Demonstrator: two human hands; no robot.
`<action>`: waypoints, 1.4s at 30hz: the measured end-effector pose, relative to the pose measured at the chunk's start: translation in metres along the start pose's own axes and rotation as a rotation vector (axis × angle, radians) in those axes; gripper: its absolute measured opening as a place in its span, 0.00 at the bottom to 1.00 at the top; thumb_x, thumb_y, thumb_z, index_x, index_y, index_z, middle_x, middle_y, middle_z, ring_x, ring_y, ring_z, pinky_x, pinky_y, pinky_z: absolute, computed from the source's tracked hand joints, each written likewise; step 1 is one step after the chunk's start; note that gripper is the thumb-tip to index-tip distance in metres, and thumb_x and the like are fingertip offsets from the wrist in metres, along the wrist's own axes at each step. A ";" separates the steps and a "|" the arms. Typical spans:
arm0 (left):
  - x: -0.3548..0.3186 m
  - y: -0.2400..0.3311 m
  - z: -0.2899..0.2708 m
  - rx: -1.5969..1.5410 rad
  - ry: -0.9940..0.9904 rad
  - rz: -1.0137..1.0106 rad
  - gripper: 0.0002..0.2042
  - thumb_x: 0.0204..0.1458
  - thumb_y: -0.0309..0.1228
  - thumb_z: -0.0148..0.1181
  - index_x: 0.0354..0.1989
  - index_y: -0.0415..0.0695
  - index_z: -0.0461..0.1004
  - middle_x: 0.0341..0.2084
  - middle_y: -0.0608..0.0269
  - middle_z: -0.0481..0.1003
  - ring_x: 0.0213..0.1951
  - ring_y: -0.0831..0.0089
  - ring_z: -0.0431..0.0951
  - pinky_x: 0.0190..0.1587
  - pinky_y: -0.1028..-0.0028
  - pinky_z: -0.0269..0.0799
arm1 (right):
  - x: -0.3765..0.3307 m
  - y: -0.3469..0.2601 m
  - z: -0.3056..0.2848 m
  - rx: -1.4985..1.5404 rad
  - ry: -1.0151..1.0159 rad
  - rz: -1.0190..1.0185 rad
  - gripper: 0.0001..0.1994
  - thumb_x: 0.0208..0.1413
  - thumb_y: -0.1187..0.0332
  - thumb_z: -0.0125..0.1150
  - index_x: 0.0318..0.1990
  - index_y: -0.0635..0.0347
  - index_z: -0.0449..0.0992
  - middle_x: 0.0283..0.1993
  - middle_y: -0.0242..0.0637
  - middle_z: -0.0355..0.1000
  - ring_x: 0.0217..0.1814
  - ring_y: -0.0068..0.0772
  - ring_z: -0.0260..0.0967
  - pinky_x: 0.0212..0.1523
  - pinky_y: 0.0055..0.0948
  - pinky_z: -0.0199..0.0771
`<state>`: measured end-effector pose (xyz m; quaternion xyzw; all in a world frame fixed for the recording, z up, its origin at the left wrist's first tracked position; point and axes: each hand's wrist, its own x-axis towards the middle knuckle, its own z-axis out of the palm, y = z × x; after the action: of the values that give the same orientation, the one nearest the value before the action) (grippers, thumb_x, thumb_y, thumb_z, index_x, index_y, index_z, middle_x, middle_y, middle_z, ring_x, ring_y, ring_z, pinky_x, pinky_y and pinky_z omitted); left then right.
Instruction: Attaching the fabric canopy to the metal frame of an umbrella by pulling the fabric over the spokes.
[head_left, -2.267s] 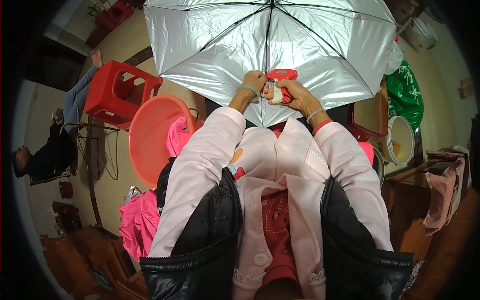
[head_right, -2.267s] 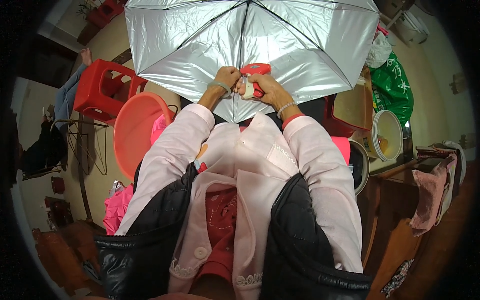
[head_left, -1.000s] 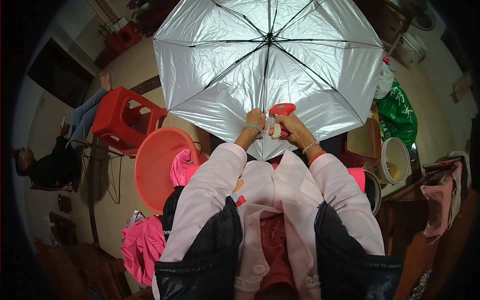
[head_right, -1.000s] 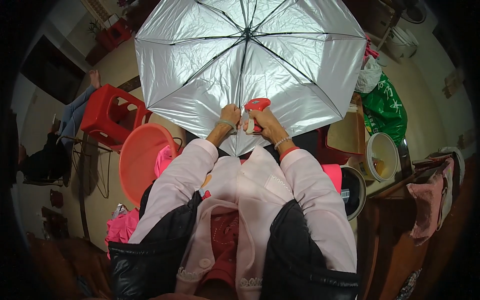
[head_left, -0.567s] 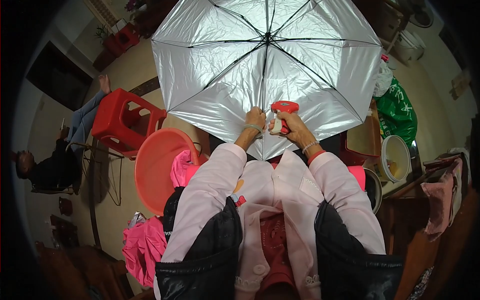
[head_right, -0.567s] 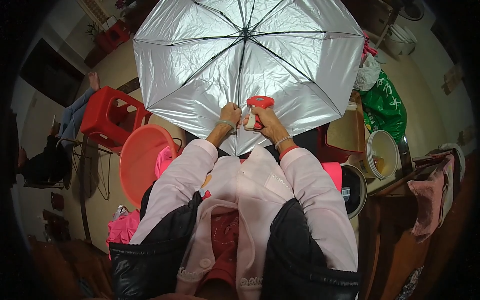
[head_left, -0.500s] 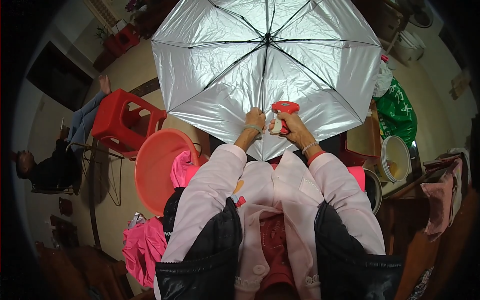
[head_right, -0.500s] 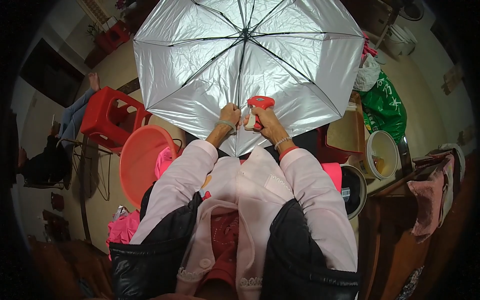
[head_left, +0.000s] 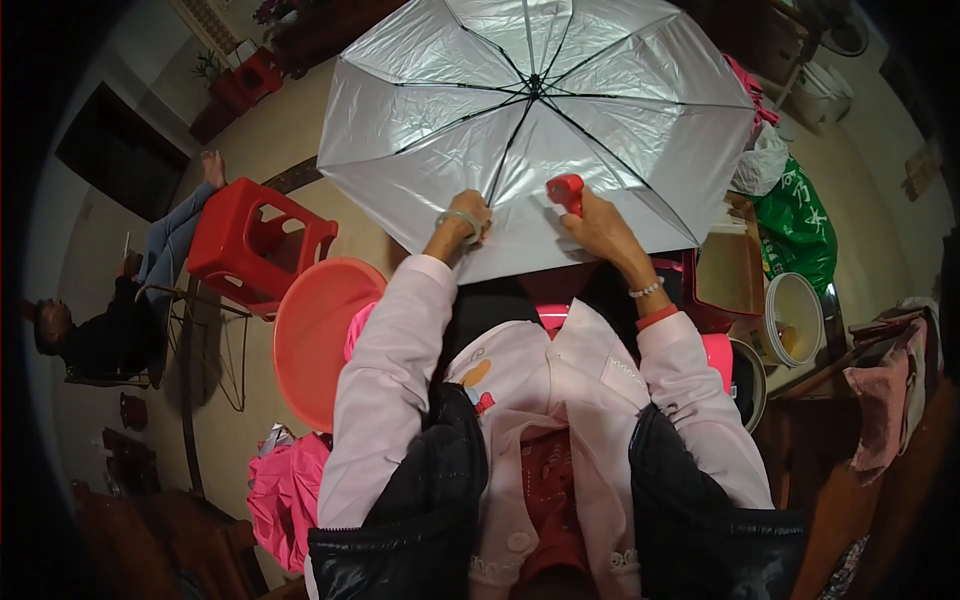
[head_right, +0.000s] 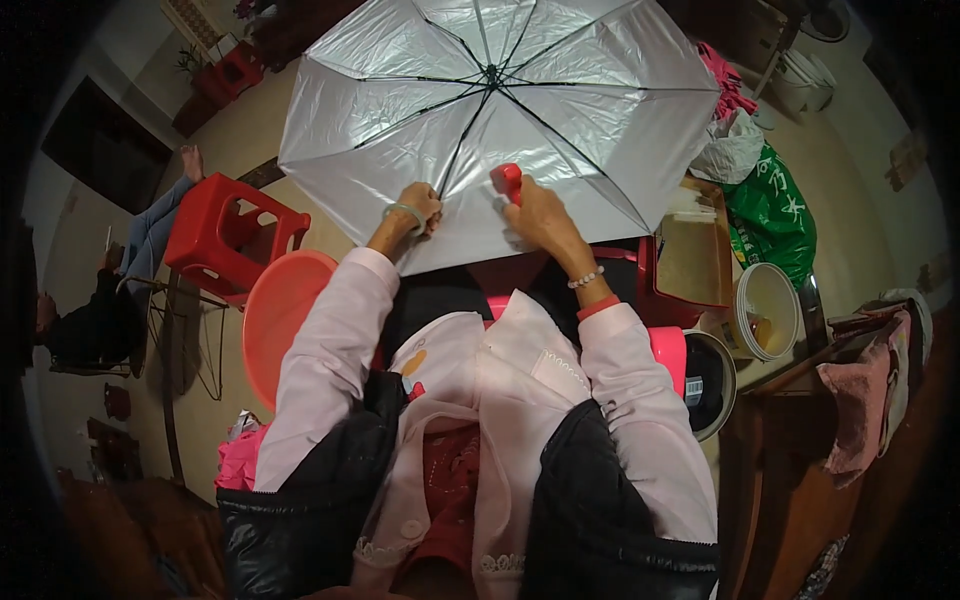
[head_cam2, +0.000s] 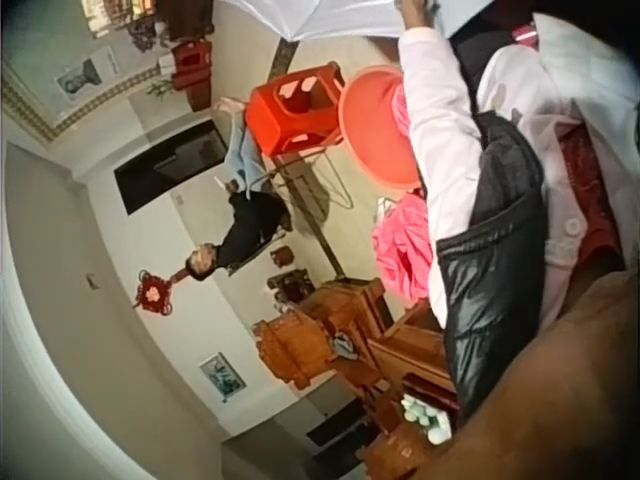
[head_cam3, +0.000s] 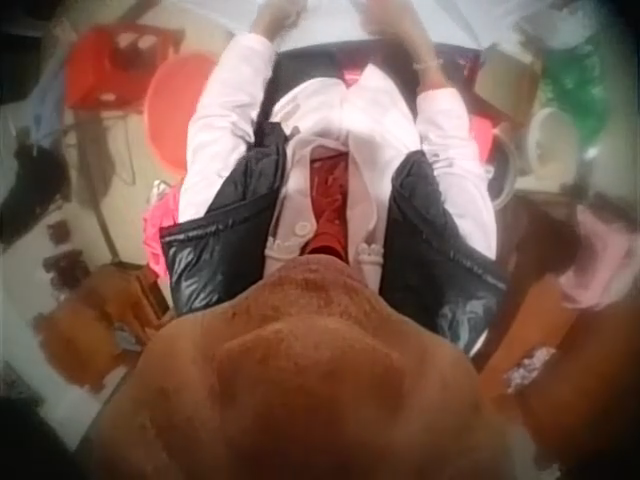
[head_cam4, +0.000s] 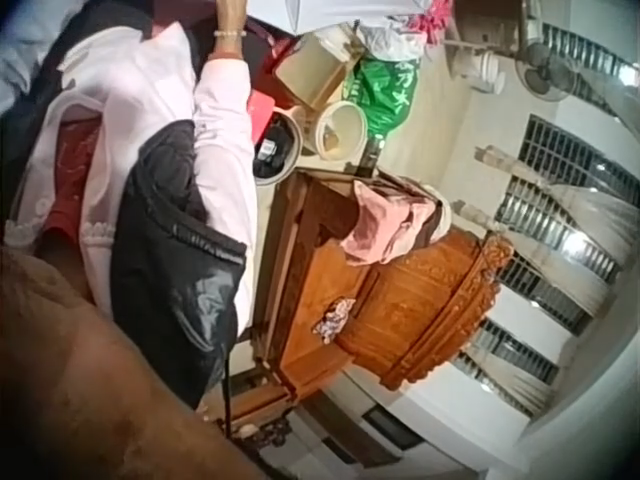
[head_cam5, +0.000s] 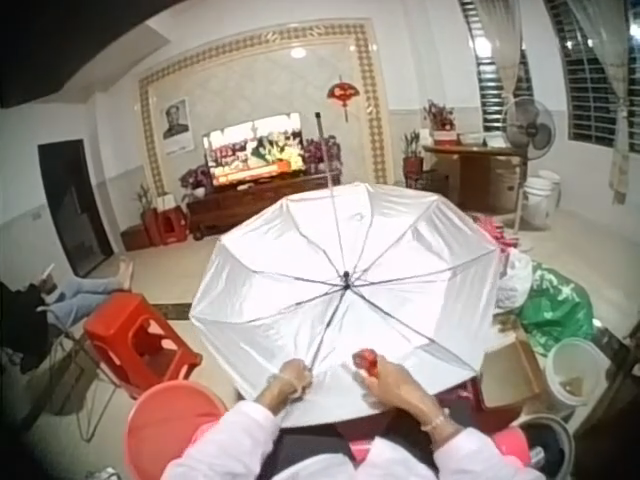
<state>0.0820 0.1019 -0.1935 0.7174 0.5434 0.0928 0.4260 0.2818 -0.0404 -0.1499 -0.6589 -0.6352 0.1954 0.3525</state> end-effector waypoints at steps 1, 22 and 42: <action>0.000 -0.002 -0.009 0.106 -0.001 0.045 0.04 0.41 0.20 0.50 0.17 0.36 0.68 0.10 0.59 0.69 0.11 0.71 0.69 0.11 0.70 0.64 | 0.000 -0.003 -0.010 -0.092 0.033 -0.007 0.13 0.45 0.68 0.51 0.35 0.70 0.63 0.25 0.57 0.68 0.27 0.55 0.67 0.29 0.43 0.67; -0.005 -0.032 -0.054 0.917 0.545 0.062 0.08 0.47 0.25 0.46 0.34 0.41 0.71 0.37 0.51 0.70 0.41 0.57 0.71 0.43 0.63 0.68 | 0.004 0.032 -0.024 0.182 -0.073 0.366 0.12 0.46 0.67 0.50 0.35 0.68 0.66 0.25 0.44 0.69 0.21 0.32 0.68 0.21 0.29 0.66; -0.007 0.016 0.111 0.590 0.464 0.277 0.11 0.44 0.35 0.52 0.32 0.40 0.67 0.28 0.52 0.71 0.33 0.57 0.73 0.35 0.62 0.70 | -0.010 0.057 0.017 1.163 -0.065 0.565 0.16 0.51 0.70 0.49 0.46 0.67 0.61 0.26 0.42 0.68 0.25 0.34 0.71 0.25 0.32 0.75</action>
<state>0.1561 0.0382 -0.2484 0.8355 0.5264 0.1488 0.0511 0.3086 -0.0435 -0.2039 -0.4957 -0.2382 0.6127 0.5676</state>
